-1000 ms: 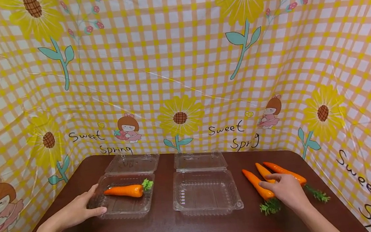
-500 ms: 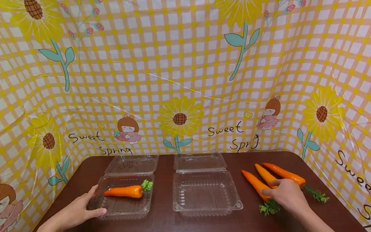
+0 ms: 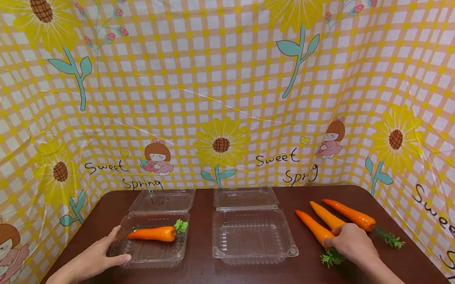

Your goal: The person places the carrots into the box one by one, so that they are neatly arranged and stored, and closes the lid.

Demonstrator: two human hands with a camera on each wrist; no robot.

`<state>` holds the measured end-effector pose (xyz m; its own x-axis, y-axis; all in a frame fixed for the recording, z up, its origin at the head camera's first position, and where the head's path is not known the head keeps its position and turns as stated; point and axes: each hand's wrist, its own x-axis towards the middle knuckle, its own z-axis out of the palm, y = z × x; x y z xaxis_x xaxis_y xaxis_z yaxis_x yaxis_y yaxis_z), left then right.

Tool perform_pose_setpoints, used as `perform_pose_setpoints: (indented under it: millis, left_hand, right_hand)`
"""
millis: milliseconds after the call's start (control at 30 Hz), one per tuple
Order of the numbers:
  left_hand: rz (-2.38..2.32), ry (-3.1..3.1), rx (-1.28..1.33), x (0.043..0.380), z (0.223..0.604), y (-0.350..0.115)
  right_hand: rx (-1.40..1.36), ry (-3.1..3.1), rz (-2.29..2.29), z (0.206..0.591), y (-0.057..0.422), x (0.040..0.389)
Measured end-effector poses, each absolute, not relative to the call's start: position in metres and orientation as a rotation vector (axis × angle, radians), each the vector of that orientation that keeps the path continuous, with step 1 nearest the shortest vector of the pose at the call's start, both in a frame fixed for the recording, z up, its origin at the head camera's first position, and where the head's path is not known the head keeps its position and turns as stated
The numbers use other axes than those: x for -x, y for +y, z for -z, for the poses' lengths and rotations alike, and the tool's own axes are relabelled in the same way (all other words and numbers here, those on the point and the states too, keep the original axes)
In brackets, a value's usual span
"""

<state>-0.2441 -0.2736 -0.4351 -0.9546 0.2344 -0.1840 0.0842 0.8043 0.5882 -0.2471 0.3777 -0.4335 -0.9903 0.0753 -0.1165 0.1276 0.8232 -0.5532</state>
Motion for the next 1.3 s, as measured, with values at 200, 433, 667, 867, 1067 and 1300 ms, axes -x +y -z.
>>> perform_pose_setpoints:
  millis: [200,433,667,867,1067,1300]
  left_hand:
    - [-0.880,2.729,-0.233,0.244,0.435,-0.274]
    - [-0.878,2.734,-0.232,0.245,0.437,-0.273]
    - [-0.877,2.735,-0.239,0.246,0.436,-0.273]
    - [-0.871,2.730,-0.219,0.244,0.433,-0.273]
    - [-0.873,2.728,-0.222,0.242,0.432,-0.272]
    - [-0.858,2.736,-0.208,0.244,0.432,-0.272]
  right_hand:
    - [-0.238,2.881,0.789,0.435,0.380,0.247]
    - [-0.259,2.871,0.831,0.437,0.382,0.245]
    - [-0.218,2.897,0.881,0.435,0.384,0.246]
    - [-0.238,2.877,0.972,0.428,0.379,0.245]
    - [-0.195,2.860,0.959,0.412,0.376,0.245]
    - [-0.123,2.882,0.911,0.398,0.375,0.249]
